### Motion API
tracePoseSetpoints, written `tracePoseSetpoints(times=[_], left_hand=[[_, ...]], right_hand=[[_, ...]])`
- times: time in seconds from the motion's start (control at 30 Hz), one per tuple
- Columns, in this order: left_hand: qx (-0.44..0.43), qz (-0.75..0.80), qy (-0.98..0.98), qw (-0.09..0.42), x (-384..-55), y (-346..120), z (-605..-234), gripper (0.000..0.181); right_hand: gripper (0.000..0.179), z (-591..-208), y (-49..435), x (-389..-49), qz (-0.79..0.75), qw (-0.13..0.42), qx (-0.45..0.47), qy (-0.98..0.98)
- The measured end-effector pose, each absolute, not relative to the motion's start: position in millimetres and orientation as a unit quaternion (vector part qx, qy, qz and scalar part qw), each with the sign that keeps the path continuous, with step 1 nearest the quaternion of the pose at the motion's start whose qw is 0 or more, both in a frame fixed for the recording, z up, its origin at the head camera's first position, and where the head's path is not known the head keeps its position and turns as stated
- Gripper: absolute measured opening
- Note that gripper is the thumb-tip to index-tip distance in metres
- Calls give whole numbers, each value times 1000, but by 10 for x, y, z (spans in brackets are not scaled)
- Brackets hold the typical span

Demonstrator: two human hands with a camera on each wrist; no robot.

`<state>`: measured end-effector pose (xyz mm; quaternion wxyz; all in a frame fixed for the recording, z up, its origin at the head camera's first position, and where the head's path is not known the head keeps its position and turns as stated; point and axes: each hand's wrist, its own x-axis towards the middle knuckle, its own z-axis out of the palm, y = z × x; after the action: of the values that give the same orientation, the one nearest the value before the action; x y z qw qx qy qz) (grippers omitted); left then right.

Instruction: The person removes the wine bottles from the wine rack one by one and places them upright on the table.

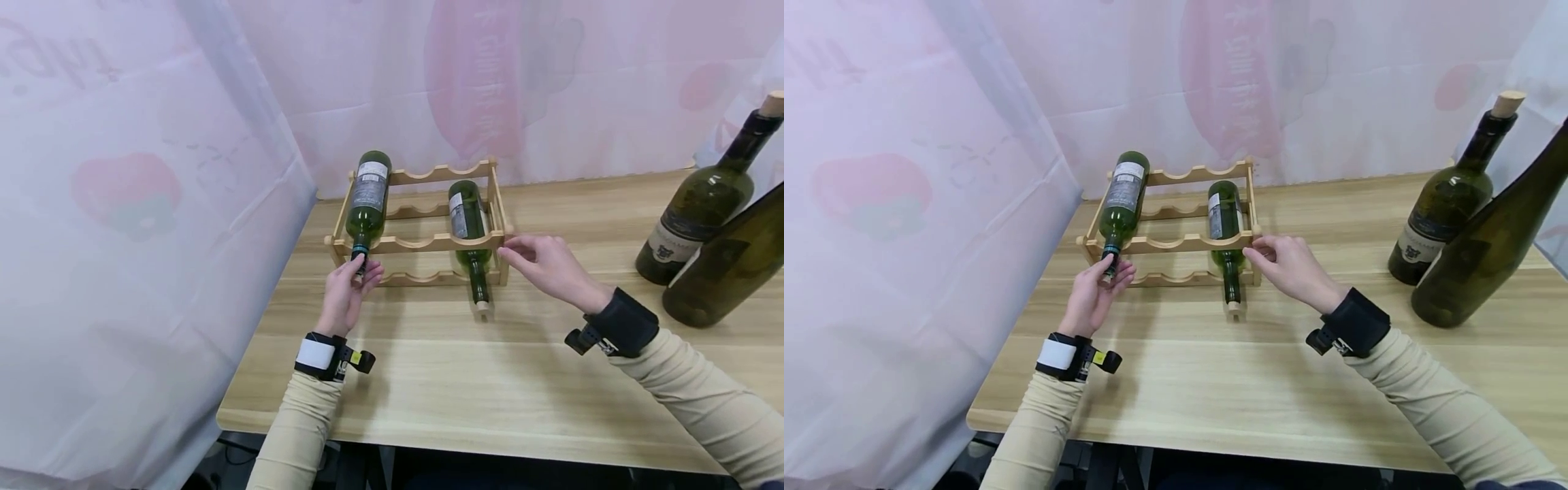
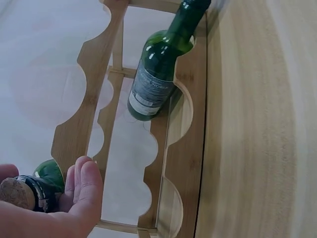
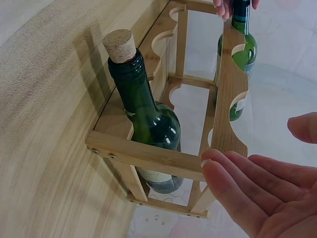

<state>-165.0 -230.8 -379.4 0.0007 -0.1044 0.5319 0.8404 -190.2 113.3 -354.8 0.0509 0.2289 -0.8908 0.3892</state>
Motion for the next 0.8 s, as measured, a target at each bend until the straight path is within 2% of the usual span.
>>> tracePoseSetpoints(times=[0.23,0.8], left_hand=[[-86,865,492,47,-1727,-2371,-3769,48],[-62,878,470,63,-1793,-2380,-3828,47]], right_hand=[[39,-3564,1164,-1891,384,52,223,-895],[35,-3504,1062,-1858,388,32,233,-891]])
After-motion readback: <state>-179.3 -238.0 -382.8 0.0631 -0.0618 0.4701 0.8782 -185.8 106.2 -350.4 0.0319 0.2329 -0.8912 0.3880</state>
